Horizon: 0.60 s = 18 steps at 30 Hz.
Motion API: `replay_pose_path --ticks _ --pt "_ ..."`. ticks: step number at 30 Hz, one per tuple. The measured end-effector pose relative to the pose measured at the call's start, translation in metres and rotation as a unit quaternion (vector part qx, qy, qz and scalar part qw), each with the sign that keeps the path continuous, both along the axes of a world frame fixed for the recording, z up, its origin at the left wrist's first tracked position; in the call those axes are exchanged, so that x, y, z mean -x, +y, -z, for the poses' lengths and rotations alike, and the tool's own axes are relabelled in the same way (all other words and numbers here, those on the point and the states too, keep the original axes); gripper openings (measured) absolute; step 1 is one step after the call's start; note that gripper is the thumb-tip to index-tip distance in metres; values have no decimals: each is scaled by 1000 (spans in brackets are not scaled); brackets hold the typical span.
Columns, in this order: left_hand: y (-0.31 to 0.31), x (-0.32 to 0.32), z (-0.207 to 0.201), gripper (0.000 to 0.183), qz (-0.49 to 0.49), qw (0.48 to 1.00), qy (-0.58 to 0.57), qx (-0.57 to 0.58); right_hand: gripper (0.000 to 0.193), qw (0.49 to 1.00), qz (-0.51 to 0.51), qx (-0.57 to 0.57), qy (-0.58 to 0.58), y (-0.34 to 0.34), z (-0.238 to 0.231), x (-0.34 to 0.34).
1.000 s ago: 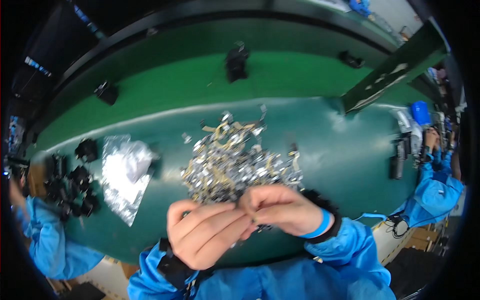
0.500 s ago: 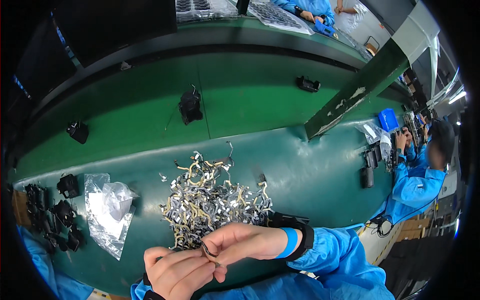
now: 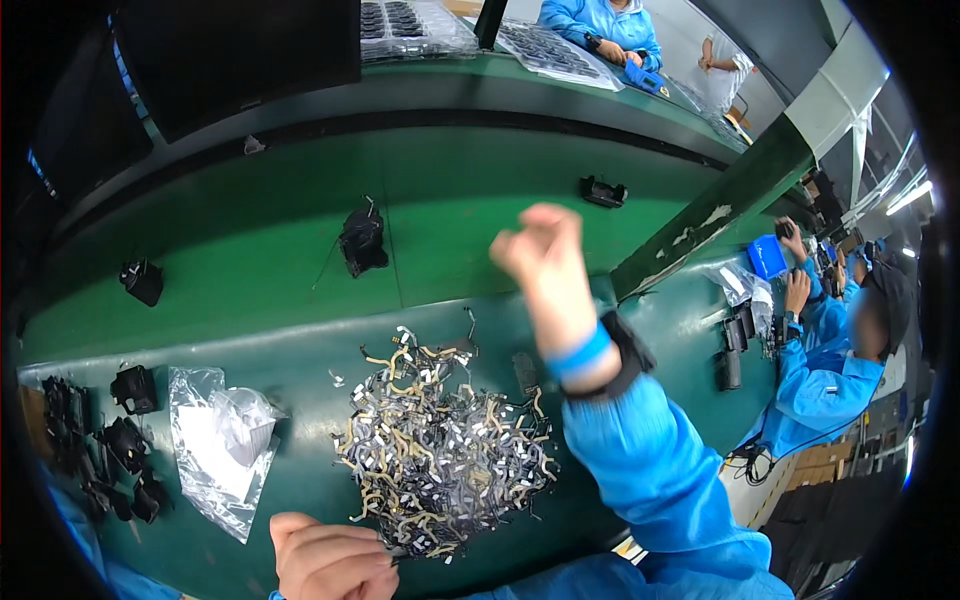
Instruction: Manually assembling small internal components into a black plastic housing at a factory workstation.
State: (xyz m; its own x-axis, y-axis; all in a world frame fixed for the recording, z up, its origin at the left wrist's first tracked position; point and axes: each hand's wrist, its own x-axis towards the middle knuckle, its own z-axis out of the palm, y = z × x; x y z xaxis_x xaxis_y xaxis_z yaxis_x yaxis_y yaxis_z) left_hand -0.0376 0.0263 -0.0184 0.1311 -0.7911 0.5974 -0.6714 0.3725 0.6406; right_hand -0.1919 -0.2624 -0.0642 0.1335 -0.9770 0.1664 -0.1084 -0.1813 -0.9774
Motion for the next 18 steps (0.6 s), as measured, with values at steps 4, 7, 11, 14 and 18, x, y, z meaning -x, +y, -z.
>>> replay_pose_path --ticks 4,7,11,14,18 --pt "-18 7 2 11 -4 998 53 23 81 830 491 37 262 -128 3 33" --pt "-25 13 1 9 -7 997 76 -4 104 760 565 -12 321 -157 12 48" --pt "-18 15 7 9 -29 993 111 -30 109 745 561 -49 358 -171 45 24" --pt "-13 20 13 9 -46 988 145 -33 89 765 517 -78 375 -174 43 28" --pt "-16 29 16 7 -76 982 167 -39 73 812 488 -19 320 -160 23 30"
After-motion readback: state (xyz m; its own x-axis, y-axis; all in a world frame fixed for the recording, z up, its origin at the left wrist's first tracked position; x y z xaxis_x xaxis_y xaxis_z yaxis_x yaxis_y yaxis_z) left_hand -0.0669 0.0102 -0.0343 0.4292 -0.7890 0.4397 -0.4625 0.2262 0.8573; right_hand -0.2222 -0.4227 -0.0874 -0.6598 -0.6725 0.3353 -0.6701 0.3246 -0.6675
